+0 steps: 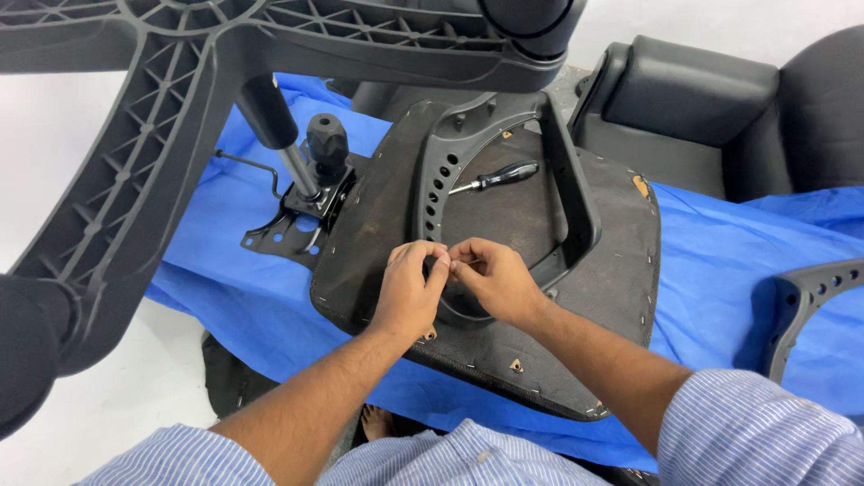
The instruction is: The person uses a screwdriver to fasten screws into a black plastic frame component of a chair, securing it to the seat base. The person holds the frame steady with one hand while turning the screwdriver with the other.
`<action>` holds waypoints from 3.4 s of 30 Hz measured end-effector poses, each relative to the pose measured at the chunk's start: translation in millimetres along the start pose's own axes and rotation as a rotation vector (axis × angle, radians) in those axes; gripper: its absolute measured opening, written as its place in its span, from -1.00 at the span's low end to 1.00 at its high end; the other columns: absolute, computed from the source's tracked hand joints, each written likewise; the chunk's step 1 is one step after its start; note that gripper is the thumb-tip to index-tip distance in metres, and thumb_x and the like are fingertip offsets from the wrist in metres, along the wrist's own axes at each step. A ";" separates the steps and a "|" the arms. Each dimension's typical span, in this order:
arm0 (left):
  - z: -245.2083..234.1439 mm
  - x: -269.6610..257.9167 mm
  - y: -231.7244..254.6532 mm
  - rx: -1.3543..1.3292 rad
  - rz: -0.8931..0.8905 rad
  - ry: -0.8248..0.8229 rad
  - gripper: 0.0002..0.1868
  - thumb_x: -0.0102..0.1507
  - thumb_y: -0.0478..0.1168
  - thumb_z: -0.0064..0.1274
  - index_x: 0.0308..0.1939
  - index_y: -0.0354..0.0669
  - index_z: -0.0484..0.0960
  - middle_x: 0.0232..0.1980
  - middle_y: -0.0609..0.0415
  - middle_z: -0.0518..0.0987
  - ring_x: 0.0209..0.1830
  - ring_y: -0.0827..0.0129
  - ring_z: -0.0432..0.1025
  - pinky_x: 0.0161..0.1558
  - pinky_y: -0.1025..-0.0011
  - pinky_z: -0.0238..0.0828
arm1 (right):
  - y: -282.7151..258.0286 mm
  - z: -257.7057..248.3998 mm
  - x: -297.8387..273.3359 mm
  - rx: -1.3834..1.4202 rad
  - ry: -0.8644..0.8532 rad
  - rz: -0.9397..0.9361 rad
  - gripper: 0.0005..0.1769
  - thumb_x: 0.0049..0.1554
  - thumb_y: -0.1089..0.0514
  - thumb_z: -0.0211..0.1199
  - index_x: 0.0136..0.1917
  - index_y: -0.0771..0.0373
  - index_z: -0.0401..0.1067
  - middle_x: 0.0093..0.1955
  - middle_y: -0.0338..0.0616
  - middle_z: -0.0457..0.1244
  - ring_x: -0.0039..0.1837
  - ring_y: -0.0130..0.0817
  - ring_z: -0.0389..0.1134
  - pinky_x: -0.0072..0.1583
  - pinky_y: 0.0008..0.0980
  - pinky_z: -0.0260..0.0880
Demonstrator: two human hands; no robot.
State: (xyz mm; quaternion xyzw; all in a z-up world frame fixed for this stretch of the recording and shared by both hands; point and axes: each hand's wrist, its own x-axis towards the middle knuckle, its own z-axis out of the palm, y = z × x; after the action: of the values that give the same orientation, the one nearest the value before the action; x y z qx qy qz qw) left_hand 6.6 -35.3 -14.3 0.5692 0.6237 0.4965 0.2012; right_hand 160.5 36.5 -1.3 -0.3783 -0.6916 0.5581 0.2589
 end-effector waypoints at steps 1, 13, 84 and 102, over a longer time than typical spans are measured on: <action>-1.3 0.1 -0.5 0.016 -0.037 0.021 -0.85 0.29 -0.17 0.08 -0.18 -0.18 0.60 -0.02 -0.03 0.65 0.17 0.08 0.42 0.19 0.17 0.34 | -3.4 2.2 2.3 -0.011 0.014 0.008 -0.80 0.21 0.20 0.22 0.05 0.37 0.51 -0.07 -0.17 0.43 -0.01 -0.49 0.47 0.09 -0.47 0.51; -28.1 14.6 -40.6 -0.022 -0.340 0.067 -0.67 0.33 -0.02 0.06 -0.10 -0.23 0.66 -0.11 -0.08 0.72 -0.04 0.15 0.60 0.02 0.26 0.48 | -32.4 27.6 40.9 -0.215 -0.010 -0.038 -0.82 0.16 0.16 0.27 -0.06 0.33 0.55 -0.18 -0.23 0.44 -0.10 -0.53 0.46 0.01 -0.49 0.49; -8.6 62.3 -28.5 -0.032 -0.847 -0.265 -0.13 0.04 -0.10 0.38 0.33 -0.40 0.34 0.14 -0.23 0.58 -0.07 0.17 0.63 -0.23 0.28 0.72 | 11.3 -79.4 45.6 -1.086 0.082 -0.520 -0.74 0.19 0.20 0.17 0.15 0.23 0.48 0.31 -0.14 0.28 0.38 -0.13 0.28 0.33 -0.20 0.33; 9.4 63.5 -36.5 -0.026 -1.041 -0.678 -0.38 0.24 0.06 0.14 0.20 -0.36 0.57 0.10 -0.33 0.64 -0.04 -0.09 0.64 -0.07 0.11 0.67 | -31.3 -58.7 7.3 -0.505 0.386 -0.205 -0.77 0.33 0.07 0.05 0.11 0.27 0.35 -0.08 0.03 0.29 -0.01 -0.08 0.36 0.08 -0.20 0.35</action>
State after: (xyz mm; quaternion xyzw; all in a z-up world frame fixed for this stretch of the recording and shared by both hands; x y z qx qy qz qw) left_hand -21.5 31.3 -29.3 0.3140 0.7147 0.1323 0.6108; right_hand 194.7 73.3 42.8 -0.4577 -0.7807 0.2581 0.3381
